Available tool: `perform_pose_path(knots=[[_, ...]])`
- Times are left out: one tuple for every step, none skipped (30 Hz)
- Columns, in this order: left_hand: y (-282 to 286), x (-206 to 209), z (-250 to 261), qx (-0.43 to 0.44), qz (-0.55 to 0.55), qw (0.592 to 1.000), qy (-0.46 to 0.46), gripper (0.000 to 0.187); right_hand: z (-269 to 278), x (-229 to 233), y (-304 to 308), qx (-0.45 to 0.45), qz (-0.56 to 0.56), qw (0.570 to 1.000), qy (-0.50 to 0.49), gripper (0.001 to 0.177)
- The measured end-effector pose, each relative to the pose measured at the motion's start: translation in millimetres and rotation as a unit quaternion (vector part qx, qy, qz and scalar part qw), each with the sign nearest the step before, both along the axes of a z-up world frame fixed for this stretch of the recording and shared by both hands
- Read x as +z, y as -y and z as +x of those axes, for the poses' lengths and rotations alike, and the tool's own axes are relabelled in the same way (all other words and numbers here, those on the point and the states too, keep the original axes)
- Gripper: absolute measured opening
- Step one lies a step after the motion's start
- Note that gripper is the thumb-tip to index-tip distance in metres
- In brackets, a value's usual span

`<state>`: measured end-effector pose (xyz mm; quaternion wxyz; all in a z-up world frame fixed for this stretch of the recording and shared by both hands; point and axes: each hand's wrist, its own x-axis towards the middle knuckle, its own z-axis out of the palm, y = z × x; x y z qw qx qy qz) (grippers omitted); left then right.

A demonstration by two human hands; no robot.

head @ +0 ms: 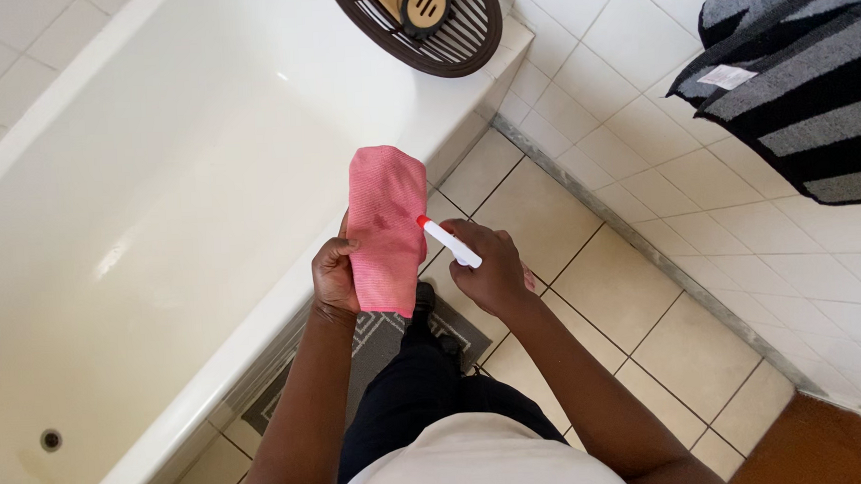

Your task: The person wipes white tiled walls and the bathtub rim with a pink cloth. They repeatedly spray a cleaning solution from a red spray bottle and wipe the surfaces, moving a decorative vase aside to reach the wall behind it.

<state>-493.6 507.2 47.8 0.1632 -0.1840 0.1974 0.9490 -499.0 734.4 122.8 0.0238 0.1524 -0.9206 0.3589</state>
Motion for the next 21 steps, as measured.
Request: perform_pose_path(knots=[[-0.4,-4.0,-9.9,-0.006,0.009,1.0,-0.002,0.09,-10.9,-1.6,1.5,-0.003,0.005,1.0,-0.012,0.051],[-0.3,-7.9,-19.7,-0.011,0.017,1.0,-0.004,0.089,-21.7,-2.2,2.8,-0.016,-0.012,0.999,0.041,0.049],[0.6,-11.6,-30.6,-0.016,0.008,1.0,0.004,0.089,-33.7,-2.3,4.1,-0.03,-0.028,0.995,0.091,0.048],[1.5,-15.6,-40.3,-0.021,-0.002,1.0,0.012,0.089,-45.9,-3.4,5.3,-0.043,-0.045,0.988,0.142,0.046],[0.9,-20.7,-49.1,-0.026,-0.011,0.999,0.021,0.088,-57.8,-7.2,5.3,-0.063,-0.064,0.973,0.21,0.044],[0.9,-26.4,-57.8,-0.025,-0.012,0.999,0.026,0.087,-69.4,-13.6,5.5,-0.083,-0.084,0.953,0.277,0.041],[2.1,-32.0,-67.1,-0.024,-0.012,0.999,0.03,0.087,-81.8,-22.4,6.9,-0.103,-0.104,0.928,0.341,0.039],[3.3,-38.2,-75.7,-0.022,-0.011,0.999,0.033,0.086,-96.8,-35.9,11.5,-0.09,-0.141,0.954,0.25,0.04],[4.2,-45.3,-83.1,-0.016,-0.004,0.999,0.04,0.085,-112.5,-52.8,16.2,-0.077,-0.176,0.969,0.157,0.041],[7.1,-52.7,-90.5,-0.009,0.003,0.999,0.046,0.083,-126.2,-69.4,18.3,-0.064,-0.208,0.974,0.061,0.042],[12.0,-59.5,-97.0,-0.002,0.01,0.999,0.052,0.082,-139.6,-85.1,20.6,-0.061,-0.182,0.981,-0.016,0.042],[16.7,-66.2,-103.0,0.002,-0.004,0.998,0.064,0.081,-155.7,-100.6,23.6,-0.057,-0.154,0.982,-0.093,0.042],[21.4,-72.6,-108.7,0.006,-0.019,0.997,0.075,0.08,-171.3,-115.4,26.3,-0.052,-0.124,0.976,-0.169,0.042],[25.4,-79.1,-113.3,0.009,-0.034,0.996,0.087,0.079,-185.0,-129.3,28.3,-0.065,-0.113,0.981,-0.14,0.045],[29.4,-86.1,-117.1,0.003,-0.022,0.997,0.076,0.078,-199.0,-143.2,30.5,-0.078,-0.103,0.985,-0.113,0.048],[33.6,-93.5,-119.2,-0.003,-0.01,0.998,0.065,0.077,-212.9,-157.1,32.4,-0.09,-0.092,0.988,-0.086,0.05],[37.3,-101.8,-119.2,-0.009,0.002,0.998,0.055,0.075,-226.1,-171.1,34.2,-0.098,-0.098,0.987,-0.082,0.051],[40.5,-110.9,-118.4,-0.01,-0.013,0.998,0.066,0.075,-239.2,-184.7,35.9,-0.105,-0.104,0.986,-0.079,0.053],[43.6,-120.0,-117.4,-0.01,-0.03,0.997,0.075,0.074,-252.4,-196.9,35.7,-0.113,-0.111,0.984,-0.077,0.054],[46.8,-129.5,-116.4,-0.011,-0.046,0.995,0.085,0.073,-265.8,-207.6,33.8,-0.106,-0.105,0.984,-0.093,0.055],[51.1,-138.7,-114.3,-0.01,-0.043,0.994,0.101,0.074,-277.0,-217.2,32.5,-0.1,-0.099,0.984,-0.107,0.056]])
